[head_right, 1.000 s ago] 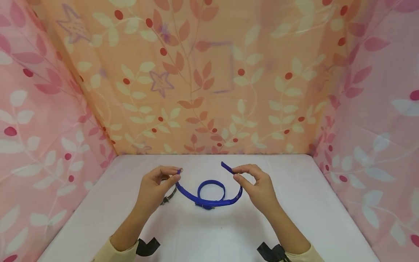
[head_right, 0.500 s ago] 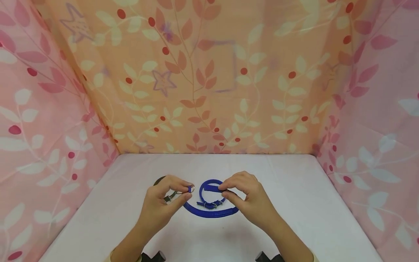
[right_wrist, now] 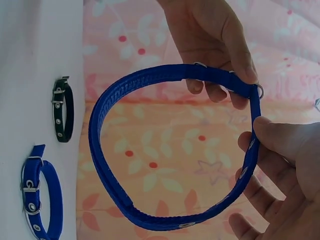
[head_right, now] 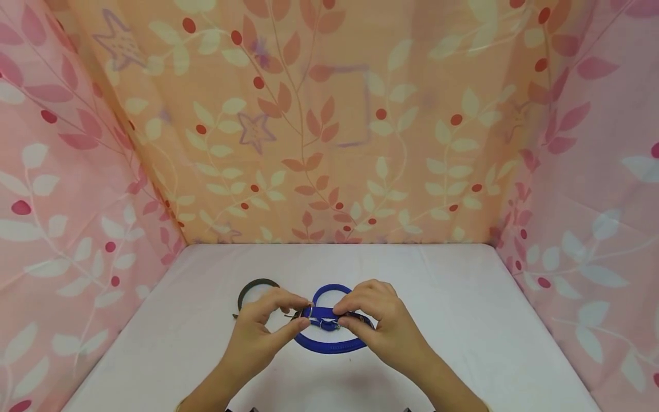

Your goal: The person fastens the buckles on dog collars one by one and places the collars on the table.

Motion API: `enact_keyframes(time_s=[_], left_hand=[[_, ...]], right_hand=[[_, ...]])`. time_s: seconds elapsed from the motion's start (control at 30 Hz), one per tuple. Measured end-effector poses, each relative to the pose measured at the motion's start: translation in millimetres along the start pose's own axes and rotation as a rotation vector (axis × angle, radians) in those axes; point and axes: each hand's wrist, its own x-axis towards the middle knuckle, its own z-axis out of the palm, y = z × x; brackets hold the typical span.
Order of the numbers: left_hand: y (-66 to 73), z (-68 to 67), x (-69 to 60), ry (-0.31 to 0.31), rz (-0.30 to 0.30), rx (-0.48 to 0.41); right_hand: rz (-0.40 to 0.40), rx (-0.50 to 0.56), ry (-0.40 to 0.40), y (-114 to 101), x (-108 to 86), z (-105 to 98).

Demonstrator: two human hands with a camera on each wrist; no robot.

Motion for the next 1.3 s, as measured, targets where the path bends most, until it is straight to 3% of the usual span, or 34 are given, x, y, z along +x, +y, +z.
enact_keyframes(time_s=[0.23, 0.43, 0.67, 0.83, 0.93, 1.1, 1.3], left_hand=[[-1.1, 2.9, -0.1, -0.026, -0.028, -0.033], [-0.6, 1.6, -0.2, -0.050, -0.087, -0.053], [-0.2, 3.1, 0.2, -0.105, -0.192, -0.080], [-0.8, 5.6, 1.6, -0.162, -0.304, -0.124], [-1.7, 7.1, 1.8, -0.170, -0.293, -0.137], [-2.2, 6.3, 1.3, -0.135, -0.220, -0.061], [-3.2, 4.1, -1.3, -0.136, -0.148, 0.010]], right_hand=[[-0.030, -0.022, 0.033, -1.3, -2.7, 0.6], [-0.066, -0.028, 0.043, -2.5, -0.8, 2.8], [-0.078, -0.045, 0.032, -5.6, -0.2, 6.4], [-0.024, -0.057, 0.015, -6.7, -1.8, 9.4], [0.013, -0.067, 0.003, -7.1, -2.9, 10.4], [0.017, -0.081, 0.013, -5.2, -2.5, 9.7], [0.028, -0.082, 0.012, -4.0, -2.3, 8.6]])
